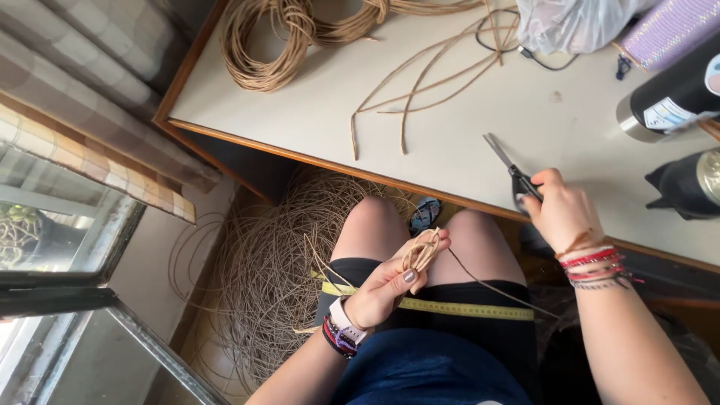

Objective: Measuring and coiling lengths of natural fiber at a workspace.

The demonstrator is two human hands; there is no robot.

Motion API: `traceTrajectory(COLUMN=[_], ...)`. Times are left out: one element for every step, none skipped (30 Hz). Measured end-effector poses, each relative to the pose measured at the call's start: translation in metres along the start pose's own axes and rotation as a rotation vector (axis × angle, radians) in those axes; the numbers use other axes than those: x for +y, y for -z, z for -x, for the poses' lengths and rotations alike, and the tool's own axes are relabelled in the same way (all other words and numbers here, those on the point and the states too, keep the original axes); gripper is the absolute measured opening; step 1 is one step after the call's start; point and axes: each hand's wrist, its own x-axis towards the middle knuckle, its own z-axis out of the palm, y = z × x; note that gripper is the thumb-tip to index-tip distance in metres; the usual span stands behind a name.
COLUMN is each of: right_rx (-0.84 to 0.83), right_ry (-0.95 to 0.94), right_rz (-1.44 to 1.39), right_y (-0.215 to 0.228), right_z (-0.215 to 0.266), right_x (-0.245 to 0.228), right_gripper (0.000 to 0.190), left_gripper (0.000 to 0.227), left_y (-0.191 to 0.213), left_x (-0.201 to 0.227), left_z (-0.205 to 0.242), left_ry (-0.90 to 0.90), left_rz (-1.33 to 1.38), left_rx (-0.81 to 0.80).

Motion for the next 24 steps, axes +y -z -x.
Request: traceTrajectory(right_rx=[-0.001, 0.06, 0.123, 0.123, 0.184, 0.245, 0.245, 0.067, -0.118, -0.121, -0.246, -0.371, -0.376, -0.281, -0.178, -0.181, -0.13, -0.078, -0.078, -0.039, -0.005, -0.009, 0.042, 0.092], right_ry=[0.007, 0.043, 0.075, 0.078, 0.24, 0.4, 0.408, 0.485, 0.556, 0.561, 0.466, 0.367, 0.368, 0.253, 0.133, 0.136, 0.094, 0.051, 0.051, 0.112, 0.175, 0.179, 0.24, 0.3], right_rz=[0.001, 0.062, 0.122, 0.124, -0.067, -0.261, -0.262, -0.471, -0.68, -0.681, -0.775, -0.864, -0.864, -1.062, -1.254, -1.255, -1.393, -1.531, -1.532, -1.498, -1.463, -1.462, -1.369, -1.274], right_y=[-0.017, -0.034, -0.051, -0.028, -0.004, 0.02, 0.028, 0.035, 0.042, 0.029, 0.016, 0.003, 0.019, 0.035, 0.052, 0.047, 0.043, 0.039, 0.041, 0.044, 0.046, 0.056, 0.066, 0.076], right_z=[-0.011, -0.021, -0.031, -0.013, 0.003, 0.019, 0.037, 0.056, 0.078, 0.083, 0.088, 0.093, 0.093, 0.093, 0.092, 0.091, 0.09, 0.088, 0.087, 0.085, 0.083, 0.082, 0.081, 0.08], right_x=[0.008, 0.016, 0.024, 0.0, -0.024, -0.049, -0.072, -0.094, -0.116, -0.112, -0.107, -0.103, -0.116, -0.129, -0.142, -0.146, -0.152, -0.157, -0.163, -0.17, -0.177, -0.186, -0.196, -0.206], right_gripper=[0.045, 0.04, 0.036, 0.036, 0.042, 0.049, 0.049, 0.044, 0.046, 0.046, 0.033, 0.036, 0.036, 0.031, 0.029, 0.029, 0.025, 0.026, 0.026, 0.02, 0.014, 0.014, 0.01, 0.005], left_gripper=[0.038, 0.038, 0.038, 0.038, 0.038, 0.038, 0.038, 0.038, 0.037, 0.037, 0.036, 0.034, 0.034, 0.033, 0.033, 0.033, 0.03, 0.028, 0.028, 0.026, 0.024, 0.024, 0.02, 0.027], left_y=[0.0, 0.0, 0.001, 0.001, 0.003, 0.005, 0.006, 0.007, 0.007, 0.006, 0.006, 0.005, 0.006, 0.008, 0.01, 0.009, 0.008, 0.007, 0.007, 0.007, 0.008, 0.011, 0.013, 0.016], left_x=[0.001, 0.003, 0.004, 0.004, 0.004, 0.004, 0.005, 0.006, 0.007, 0.014, 0.021, 0.027, 0.032, 0.036, 0.041, 0.038, 0.037, 0.035, 0.037, 0.039, 0.041, 0.044, 0.048, 0.052], left_z=[-0.001, -0.002, -0.004, -0.003, -0.003, -0.003, -0.005, -0.006, -0.007, -0.009, -0.01, -0.012, -0.013, -0.015, -0.017, -0.011, -0.006, -0.002, 0.001, 0.004, 0.008, 0.009, 0.013, 0.016], left_ry=[-0.003, -0.003, -0.003, -0.006, -0.008, -0.01, -0.015, -0.029, -0.039, -0.04, -0.022, -0.003, -0.002, 0.029, 0.059, 0.058, 0.155, 0.253, 0.253, 0.282, 0.311, 0.311, 0.377, 0.445], left_rz=[-0.002, -0.001, 0.001, 0.001, 0.0, 0.0, -0.005, -0.012, -0.019, -0.022, -0.075, -0.127, -0.127, -0.273, -0.421, -0.423, -0.513, -0.602, -0.603, -0.725, -0.849, -0.85, -1.064, -1.277], left_rx=[0.006, 0.011, 0.013, 0.016, 0.012, 0.009, 0.015, 0.006, -0.003, 0.002, 0.022, 0.042, 0.048, 0.062, 0.073, 0.076, 0.086, 0.095, 0.095, 0.081, 0.072, 0.077, 0.06, 0.04])
